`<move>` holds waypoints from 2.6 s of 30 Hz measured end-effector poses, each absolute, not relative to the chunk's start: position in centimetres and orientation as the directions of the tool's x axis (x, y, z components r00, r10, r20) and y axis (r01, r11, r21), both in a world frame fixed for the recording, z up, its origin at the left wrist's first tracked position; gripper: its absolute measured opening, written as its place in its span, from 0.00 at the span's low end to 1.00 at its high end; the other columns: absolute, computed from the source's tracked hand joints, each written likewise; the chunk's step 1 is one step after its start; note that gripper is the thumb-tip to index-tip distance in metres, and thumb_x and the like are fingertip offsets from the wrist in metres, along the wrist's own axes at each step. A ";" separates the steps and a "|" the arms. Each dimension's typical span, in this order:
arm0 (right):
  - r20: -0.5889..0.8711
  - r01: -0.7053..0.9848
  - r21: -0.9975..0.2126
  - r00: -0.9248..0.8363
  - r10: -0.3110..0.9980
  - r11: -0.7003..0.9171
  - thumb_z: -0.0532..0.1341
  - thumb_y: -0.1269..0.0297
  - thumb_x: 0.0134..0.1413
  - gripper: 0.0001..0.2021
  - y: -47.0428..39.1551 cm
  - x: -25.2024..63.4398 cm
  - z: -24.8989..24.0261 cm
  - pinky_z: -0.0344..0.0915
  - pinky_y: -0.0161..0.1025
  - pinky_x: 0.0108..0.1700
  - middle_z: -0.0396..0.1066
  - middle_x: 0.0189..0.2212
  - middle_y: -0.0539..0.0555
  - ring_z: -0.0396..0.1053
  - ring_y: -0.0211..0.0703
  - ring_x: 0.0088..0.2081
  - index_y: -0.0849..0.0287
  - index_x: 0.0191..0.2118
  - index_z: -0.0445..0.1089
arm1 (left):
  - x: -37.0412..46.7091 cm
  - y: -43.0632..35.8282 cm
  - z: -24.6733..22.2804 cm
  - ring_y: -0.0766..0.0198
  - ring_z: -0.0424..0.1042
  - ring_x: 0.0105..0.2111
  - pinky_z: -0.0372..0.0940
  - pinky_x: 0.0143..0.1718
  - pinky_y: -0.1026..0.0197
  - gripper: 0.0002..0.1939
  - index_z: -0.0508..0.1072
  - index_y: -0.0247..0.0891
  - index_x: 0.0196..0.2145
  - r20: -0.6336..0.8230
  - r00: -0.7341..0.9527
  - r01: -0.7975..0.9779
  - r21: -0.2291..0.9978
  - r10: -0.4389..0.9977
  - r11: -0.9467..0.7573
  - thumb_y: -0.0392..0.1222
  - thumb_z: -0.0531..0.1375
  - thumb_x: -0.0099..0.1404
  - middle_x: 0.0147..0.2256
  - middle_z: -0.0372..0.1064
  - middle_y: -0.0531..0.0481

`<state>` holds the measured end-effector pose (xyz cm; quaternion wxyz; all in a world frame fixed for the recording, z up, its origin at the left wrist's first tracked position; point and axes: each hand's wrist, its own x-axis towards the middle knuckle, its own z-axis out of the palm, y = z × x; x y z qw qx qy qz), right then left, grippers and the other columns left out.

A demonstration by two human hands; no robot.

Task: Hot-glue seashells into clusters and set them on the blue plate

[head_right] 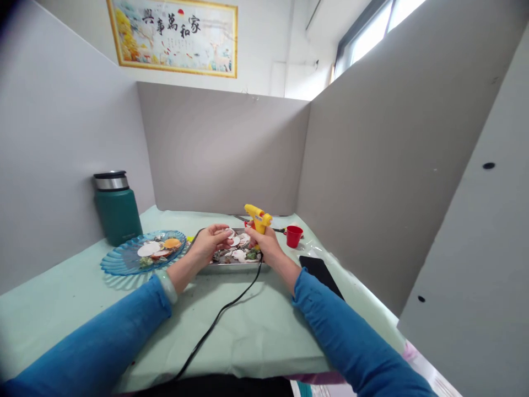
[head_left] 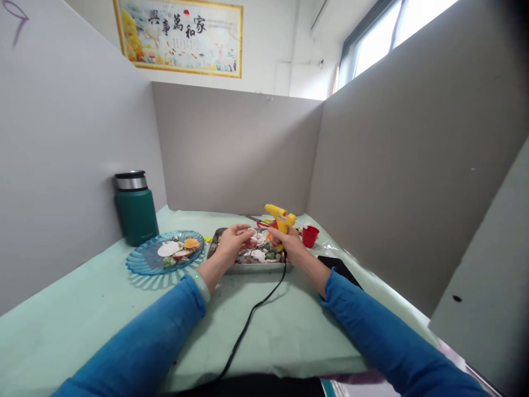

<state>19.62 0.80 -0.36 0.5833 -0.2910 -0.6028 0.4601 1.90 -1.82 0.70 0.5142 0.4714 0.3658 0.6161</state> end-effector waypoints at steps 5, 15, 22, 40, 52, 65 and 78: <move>0.432 0.049 -0.893 -0.184 0.883 0.447 0.66 0.54 0.46 0.15 -0.5 18.7 0.0 0.61 0.36 0.26 0.63 0.18 0.46 0.61 0.37 0.21 0.57 0.37 0.68 | 2.1 -2.0 0.6 0.64 0.76 0.25 0.71 0.30 0.63 0.13 0.72 0.31 0.32 0.174 0.001 -0.293 0.941 0.985 -0.166 0.33 0.72 0.51 0.25 0.73 0.47; 0.427 0.056 -0.898 -0.132 0.894 0.437 0.65 0.58 0.42 0.13 -0.6 18.0 -0.1 0.61 0.36 0.24 0.66 0.24 0.47 0.62 0.36 0.21 0.57 0.35 0.67 | 2.2 -1.8 0.4 0.61 0.77 0.27 0.73 0.29 0.62 0.06 0.76 0.30 0.36 0.094 0.054 -0.304 0.950 0.994 -0.073 0.33 0.66 0.60 0.29 0.76 0.44; 0.392 0.083 -0.909 -0.156 0.907 0.407 0.64 0.61 0.42 0.11 -1.4 18.1 0.5 0.62 0.36 0.26 0.66 0.24 0.48 0.63 0.37 0.23 0.57 0.33 0.66 | 2.0 -1.7 0.5 0.62 0.77 0.26 0.72 0.28 0.63 0.09 0.77 0.30 0.38 0.068 0.108 -0.328 0.944 0.992 -0.029 0.34 0.67 0.59 0.29 0.75 0.44; 0.376 0.098 -0.908 -0.239 0.895 0.408 0.63 0.59 0.42 0.13 -1.6 18.4 0.6 0.62 0.36 0.27 0.65 0.25 0.48 0.64 0.39 0.25 0.58 0.34 0.64 | 1.7 -1.4 -0.1 0.64 0.76 0.23 0.69 0.25 0.65 0.09 0.68 0.35 0.36 0.079 0.090 -0.214 0.975 0.993 -0.058 0.37 0.66 0.60 0.25 0.72 0.49; 0.373 0.064 -0.916 -0.228 0.899 0.396 0.63 0.62 0.41 0.13 -0.8 18.3 0.0 0.61 0.35 0.25 0.64 0.24 0.47 0.62 0.36 0.23 0.59 0.35 0.64 | 1.7 -1.3 -0.1 0.64 0.75 0.23 0.70 0.25 0.65 0.10 0.69 0.34 0.34 0.073 0.085 -0.243 0.969 0.994 -0.051 0.35 0.67 0.58 0.26 0.71 0.50; 0.351 0.123 -0.915 -0.228 0.908 0.385 0.62 0.63 0.43 0.11 -0.9 18.2 0.2 0.60 0.34 0.23 0.65 0.22 0.47 0.62 0.36 0.21 0.59 0.34 0.65 | 1.7 -1.2 -0.1 0.65 0.75 0.23 0.71 0.26 0.64 0.10 0.69 0.34 0.33 0.052 0.067 -0.252 0.967 0.996 -0.034 0.34 0.67 0.58 0.25 0.71 0.50; 0.358 0.092 -0.918 -0.232 0.905 0.386 0.65 0.60 0.43 0.13 -0.7 18.4 -0.2 0.61 0.36 0.24 0.65 0.22 0.48 0.63 0.37 0.21 0.58 0.36 0.67 | 2.0 -1.6 0.4 0.65 0.74 0.21 0.69 0.23 0.65 0.10 0.69 0.33 0.33 0.023 0.071 -0.256 0.967 0.997 -0.004 0.34 0.68 0.57 0.24 0.71 0.50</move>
